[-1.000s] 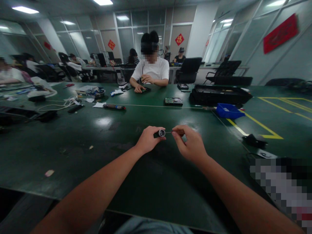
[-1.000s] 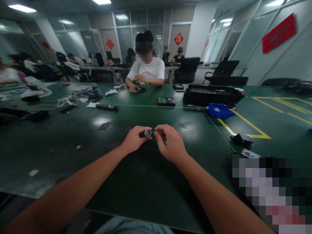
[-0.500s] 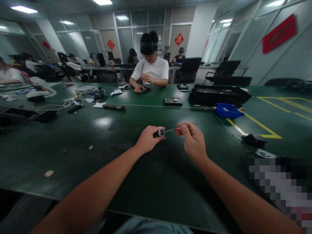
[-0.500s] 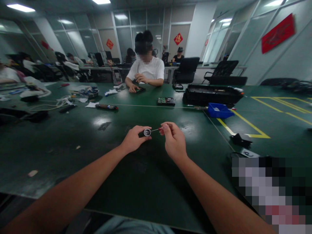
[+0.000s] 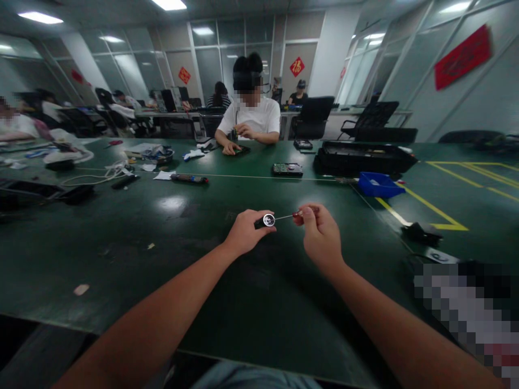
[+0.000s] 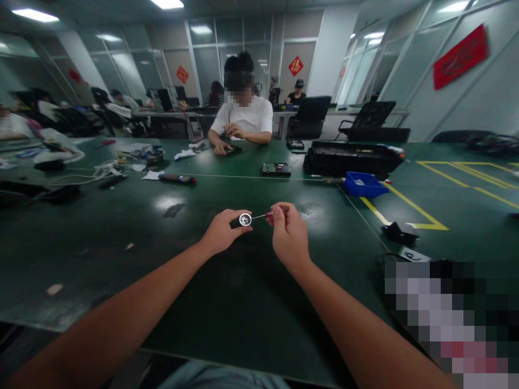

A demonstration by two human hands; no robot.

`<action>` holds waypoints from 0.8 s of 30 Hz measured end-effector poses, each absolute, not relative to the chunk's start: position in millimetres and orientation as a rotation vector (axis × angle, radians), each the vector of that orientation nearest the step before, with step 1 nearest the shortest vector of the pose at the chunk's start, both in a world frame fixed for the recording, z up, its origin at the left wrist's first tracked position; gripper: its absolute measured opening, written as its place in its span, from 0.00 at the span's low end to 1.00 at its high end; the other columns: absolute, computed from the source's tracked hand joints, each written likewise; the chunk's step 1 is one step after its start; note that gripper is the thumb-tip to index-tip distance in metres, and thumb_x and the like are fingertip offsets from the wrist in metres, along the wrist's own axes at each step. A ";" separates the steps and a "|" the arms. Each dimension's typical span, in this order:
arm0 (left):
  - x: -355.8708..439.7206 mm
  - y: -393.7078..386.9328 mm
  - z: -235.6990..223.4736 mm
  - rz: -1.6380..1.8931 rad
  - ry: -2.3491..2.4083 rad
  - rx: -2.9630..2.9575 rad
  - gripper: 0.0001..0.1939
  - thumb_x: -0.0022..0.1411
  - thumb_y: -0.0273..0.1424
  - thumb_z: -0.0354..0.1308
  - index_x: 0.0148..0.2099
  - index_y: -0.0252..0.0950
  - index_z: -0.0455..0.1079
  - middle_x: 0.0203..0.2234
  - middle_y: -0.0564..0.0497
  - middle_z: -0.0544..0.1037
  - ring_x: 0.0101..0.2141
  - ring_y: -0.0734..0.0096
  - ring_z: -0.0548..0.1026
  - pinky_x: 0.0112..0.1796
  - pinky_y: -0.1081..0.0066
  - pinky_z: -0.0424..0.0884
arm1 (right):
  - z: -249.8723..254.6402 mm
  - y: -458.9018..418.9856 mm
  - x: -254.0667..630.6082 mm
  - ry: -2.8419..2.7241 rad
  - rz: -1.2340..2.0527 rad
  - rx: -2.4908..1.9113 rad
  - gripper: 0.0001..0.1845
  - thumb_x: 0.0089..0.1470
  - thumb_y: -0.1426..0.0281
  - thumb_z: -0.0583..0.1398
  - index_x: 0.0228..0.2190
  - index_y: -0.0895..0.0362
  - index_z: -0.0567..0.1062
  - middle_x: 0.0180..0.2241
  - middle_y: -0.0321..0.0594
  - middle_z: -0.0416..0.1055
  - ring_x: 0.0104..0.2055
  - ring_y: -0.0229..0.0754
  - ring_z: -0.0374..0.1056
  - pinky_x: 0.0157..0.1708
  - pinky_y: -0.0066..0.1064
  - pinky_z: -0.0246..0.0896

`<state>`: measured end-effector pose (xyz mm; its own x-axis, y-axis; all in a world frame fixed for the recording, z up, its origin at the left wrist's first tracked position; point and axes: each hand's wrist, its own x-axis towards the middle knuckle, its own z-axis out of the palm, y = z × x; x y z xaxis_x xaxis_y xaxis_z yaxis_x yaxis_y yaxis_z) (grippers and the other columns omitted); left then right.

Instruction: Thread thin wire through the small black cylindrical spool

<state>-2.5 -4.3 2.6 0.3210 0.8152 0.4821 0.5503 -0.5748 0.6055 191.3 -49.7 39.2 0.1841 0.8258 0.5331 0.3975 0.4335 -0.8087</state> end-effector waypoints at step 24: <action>-5.1 -0.1 -1.0 1.086 1.215 2.340 0.21 0.59 0.39 0.69 0.54 0.43 0.76 0.45 0.51 0.82 0.45 0.60 0.76 0.48 0.60 0.69 | 44.3 -51.6 197.4 -1.681 0.040 -1.325 0.19 0.58 0.55 0.63 0.22 0.53 0.69 0.19 0.33 0.69 0.20 0.37 0.64 0.25 0.31 0.56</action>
